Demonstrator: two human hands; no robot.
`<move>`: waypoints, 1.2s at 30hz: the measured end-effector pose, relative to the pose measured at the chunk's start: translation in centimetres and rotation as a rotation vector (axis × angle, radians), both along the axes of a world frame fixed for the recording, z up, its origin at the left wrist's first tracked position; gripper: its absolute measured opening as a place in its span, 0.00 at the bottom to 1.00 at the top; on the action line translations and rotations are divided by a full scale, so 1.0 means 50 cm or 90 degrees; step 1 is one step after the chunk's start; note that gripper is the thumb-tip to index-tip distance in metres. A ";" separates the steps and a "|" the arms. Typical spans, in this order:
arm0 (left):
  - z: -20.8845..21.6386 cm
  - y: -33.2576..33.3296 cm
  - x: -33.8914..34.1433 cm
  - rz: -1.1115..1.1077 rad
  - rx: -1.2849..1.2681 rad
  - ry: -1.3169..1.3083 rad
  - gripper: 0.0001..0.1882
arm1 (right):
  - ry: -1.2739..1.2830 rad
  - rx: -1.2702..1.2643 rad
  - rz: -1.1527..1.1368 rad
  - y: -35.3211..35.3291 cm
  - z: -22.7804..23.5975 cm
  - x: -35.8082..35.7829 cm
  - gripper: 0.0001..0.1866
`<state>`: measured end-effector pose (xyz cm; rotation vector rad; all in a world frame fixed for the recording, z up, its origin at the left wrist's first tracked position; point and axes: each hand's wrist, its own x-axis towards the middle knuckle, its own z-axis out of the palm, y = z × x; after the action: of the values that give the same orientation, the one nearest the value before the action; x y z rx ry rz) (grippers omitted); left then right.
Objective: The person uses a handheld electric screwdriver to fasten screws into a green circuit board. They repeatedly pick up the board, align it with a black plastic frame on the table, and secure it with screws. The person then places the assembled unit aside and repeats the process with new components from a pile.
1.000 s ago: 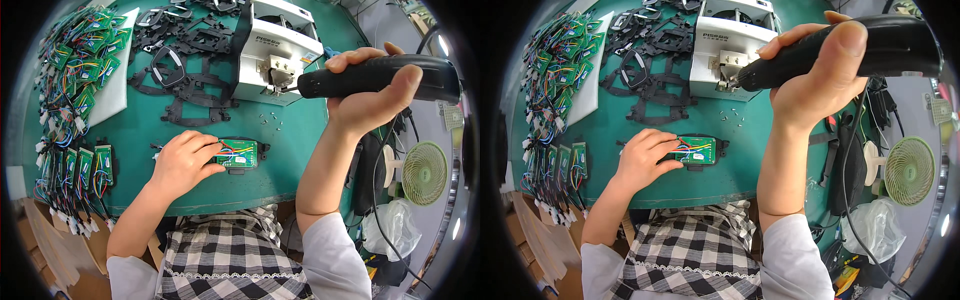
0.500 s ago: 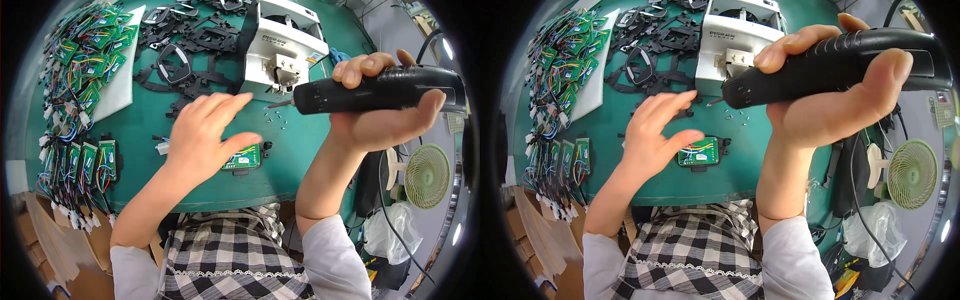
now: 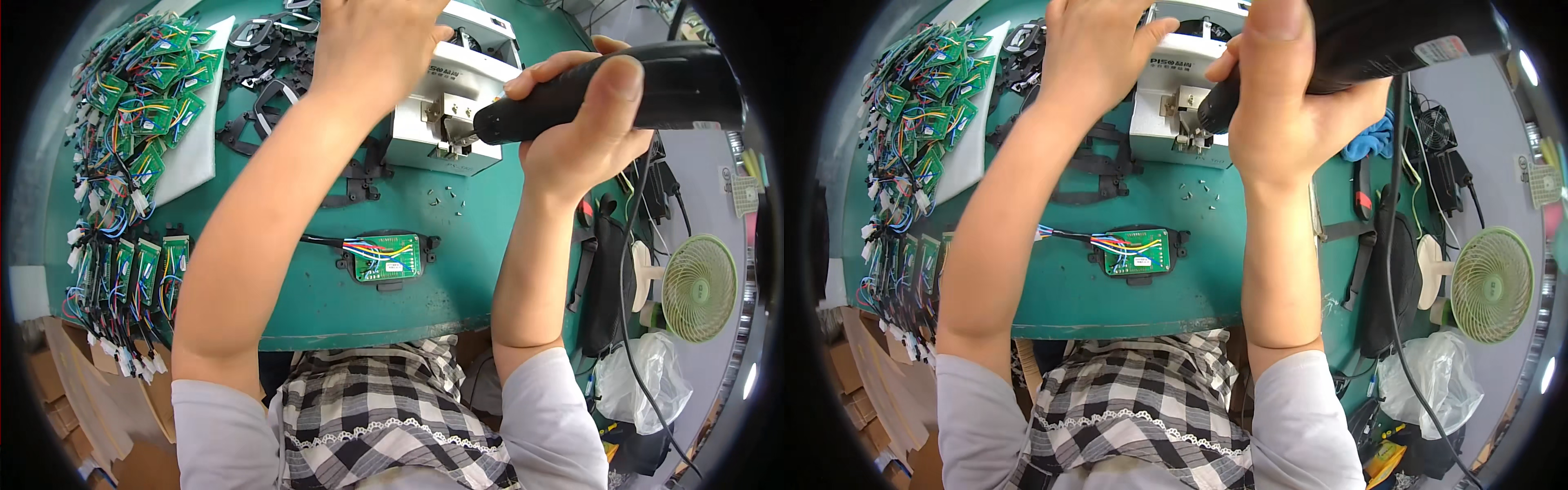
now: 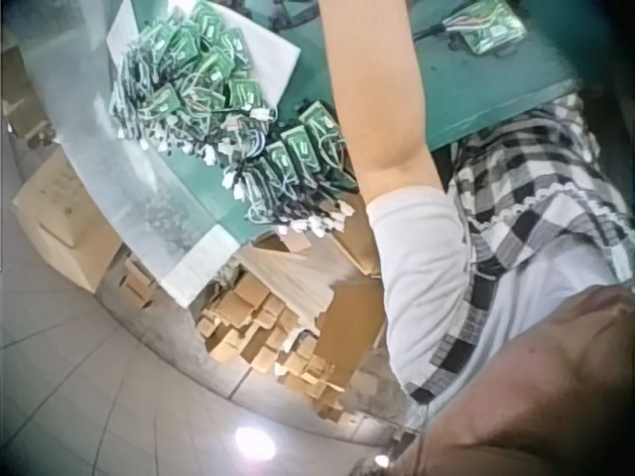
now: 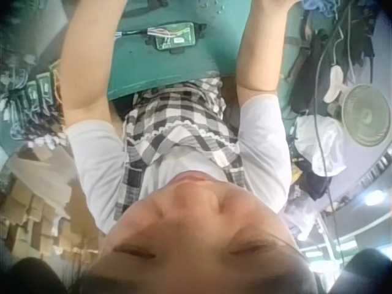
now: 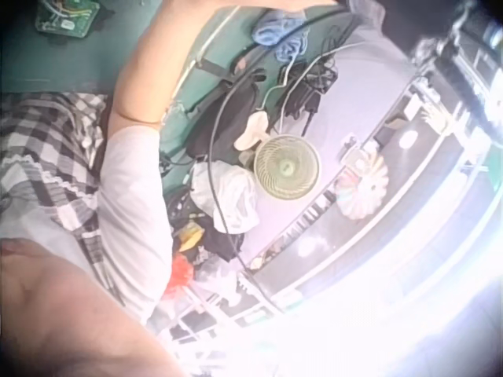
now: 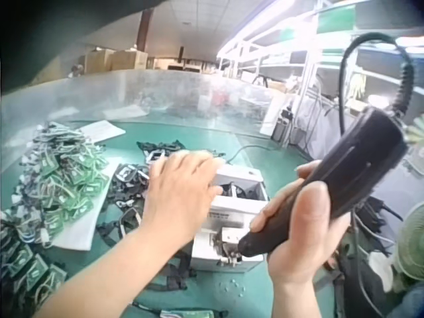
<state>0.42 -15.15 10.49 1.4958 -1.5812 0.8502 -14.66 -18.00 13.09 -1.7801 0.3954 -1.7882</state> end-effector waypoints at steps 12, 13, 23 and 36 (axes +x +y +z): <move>-0.139 0.342 -0.042 -0.056 0.434 0.153 0.26 | -0.020 0.013 -0.031 0.012 -0.026 0.018 0.30; -0.151 0.351 -0.047 -0.050 0.440 0.160 0.27 | -0.022 0.008 -0.046 0.022 -0.025 0.025 0.29; -0.201 0.363 -0.058 -0.135 0.389 0.189 0.19 | -0.068 0.001 0.017 0.014 -0.040 0.008 0.28; -0.210 0.365 -0.055 -0.154 0.385 0.228 0.17 | 0.128 0.216 0.256 0.156 -0.095 0.063 0.30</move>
<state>-2.33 3.09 -0.03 1.6903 -1.7701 -0.0561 -11.51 -10.19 8.32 -1.6577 0.3645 -1.1945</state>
